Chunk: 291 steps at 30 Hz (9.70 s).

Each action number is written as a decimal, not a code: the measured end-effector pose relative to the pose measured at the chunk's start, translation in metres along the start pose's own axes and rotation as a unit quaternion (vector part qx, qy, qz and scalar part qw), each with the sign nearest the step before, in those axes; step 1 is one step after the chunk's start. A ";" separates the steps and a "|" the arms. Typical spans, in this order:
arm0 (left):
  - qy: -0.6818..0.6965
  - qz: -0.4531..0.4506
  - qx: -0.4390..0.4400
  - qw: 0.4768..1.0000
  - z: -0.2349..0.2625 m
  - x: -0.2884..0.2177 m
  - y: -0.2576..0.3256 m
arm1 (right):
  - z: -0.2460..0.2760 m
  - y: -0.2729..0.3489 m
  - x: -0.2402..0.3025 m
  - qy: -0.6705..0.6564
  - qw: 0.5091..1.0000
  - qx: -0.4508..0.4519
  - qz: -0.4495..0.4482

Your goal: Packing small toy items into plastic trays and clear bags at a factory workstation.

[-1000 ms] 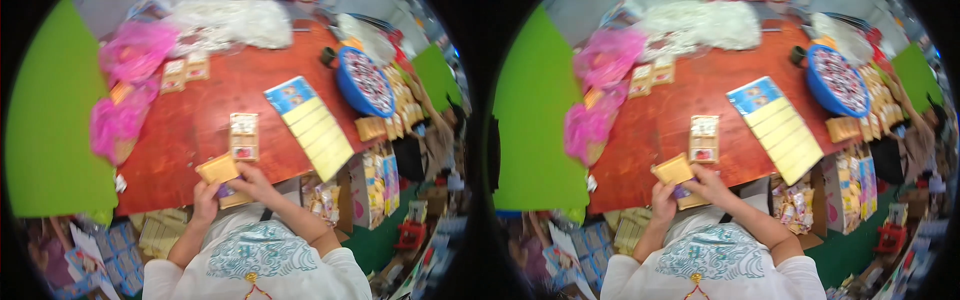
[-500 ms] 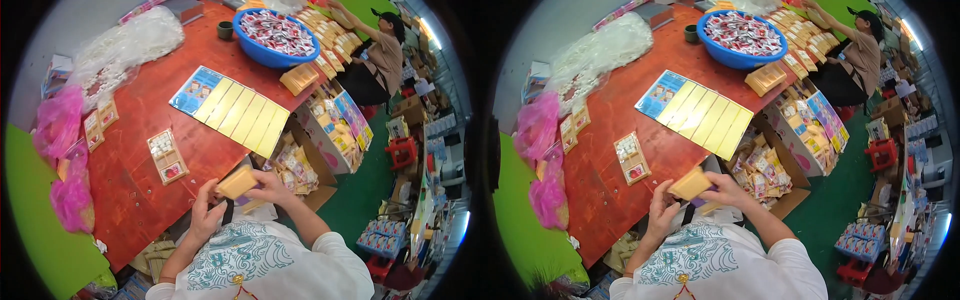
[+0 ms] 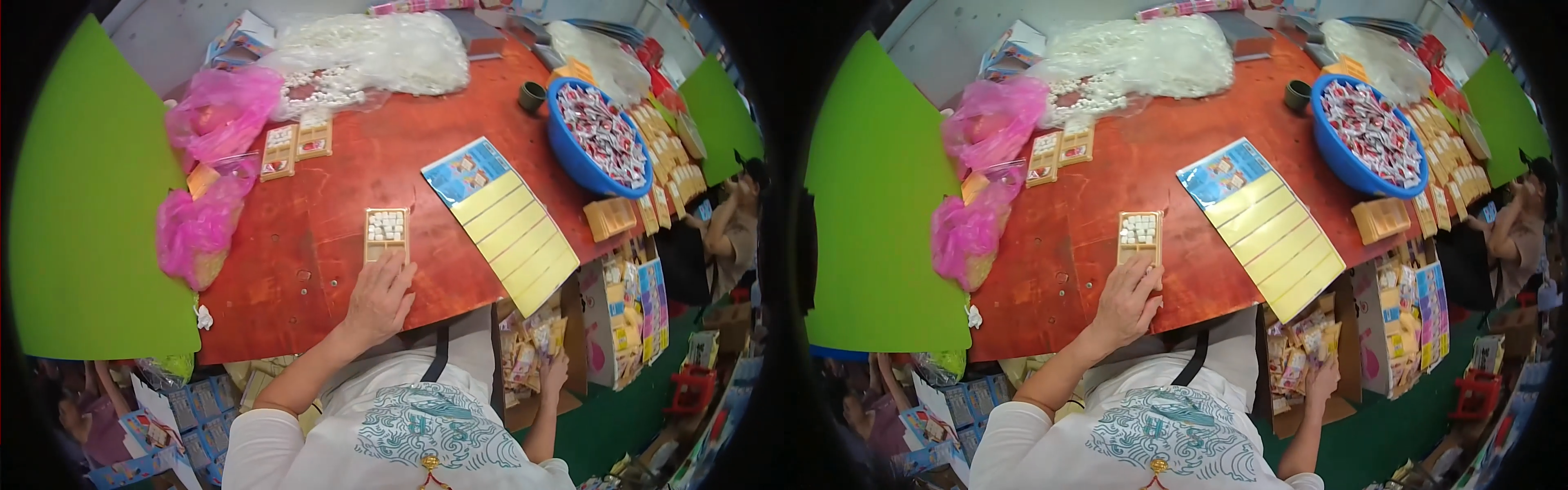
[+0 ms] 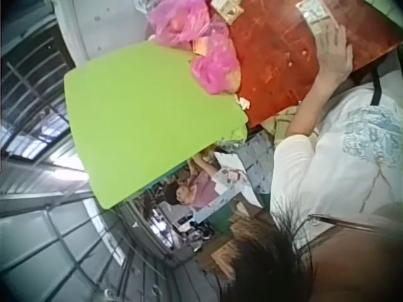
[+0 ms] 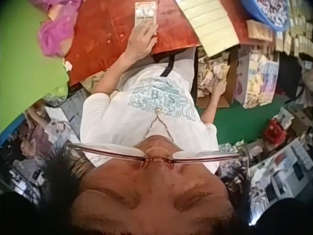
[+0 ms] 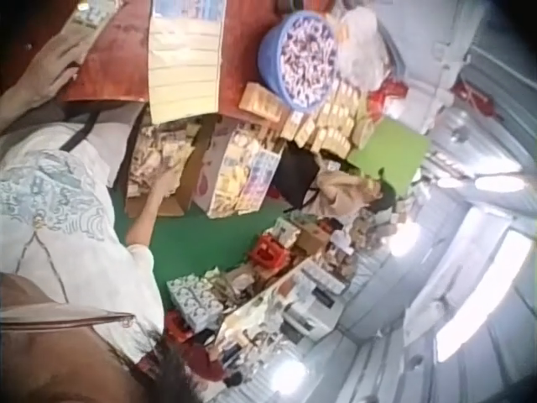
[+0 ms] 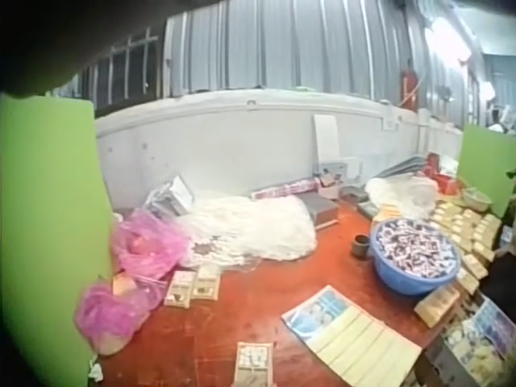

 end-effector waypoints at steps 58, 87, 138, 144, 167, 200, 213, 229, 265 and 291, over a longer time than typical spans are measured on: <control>0.590 0.168 -0.010 0.789 -0.053 0.013 -0.091 | 0.118 -0.034 0.396 -0.240 0.788 0.054 0.565; 0.642 0.151 0.054 0.750 -0.028 0.011 -0.084 | 0.142 -0.029 0.407 -0.155 0.779 0.062 0.604; 0.786 0.230 -0.058 0.571 -0.072 0.020 -0.085 | 0.230 -0.215 0.366 -0.827 0.495 0.060 0.260; 0.808 0.246 -0.057 0.532 -0.084 0.021 -0.104 | 0.286 -0.162 0.331 -0.775 0.519 -0.054 0.356; 0.931 0.073 -0.046 0.354 -0.011 -0.010 0.013 | 0.155 0.090 0.394 -0.133 0.681 0.132 0.708; 0.778 0.144 0.063 0.609 0.015 0.019 0.077 | 0.172 0.091 0.400 -0.019 0.738 0.123 0.663; 0.732 0.168 0.012 0.660 0.050 0.064 0.081 | 0.144 0.053 0.422 -0.113 0.776 0.164 0.599; 0.318 0.236 0.007 0.918 0.052 0.098 0.035 | 0.094 0.018 0.442 -0.116 0.818 0.177 0.535; -0.109 0.022 0.091 0.990 -0.008 0.050 0.029 | 0.077 -0.001 0.450 -0.096 0.860 0.092 0.493; -0.163 -0.040 0.135 0.977 -0.016 0.025 0.072 | 0.077 -0.004 0.478 0.009 0.800 0.368 0.474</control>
Point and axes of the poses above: each hand's wrist, its own y-axis away from the middle knuckle, its own z-axis out of the back of the hand, x = y × z, the point moved 2 cm from there along -y, towards the middle knuckle, and after that the axes turned 11 degrees about x, right-handed, at the moved point
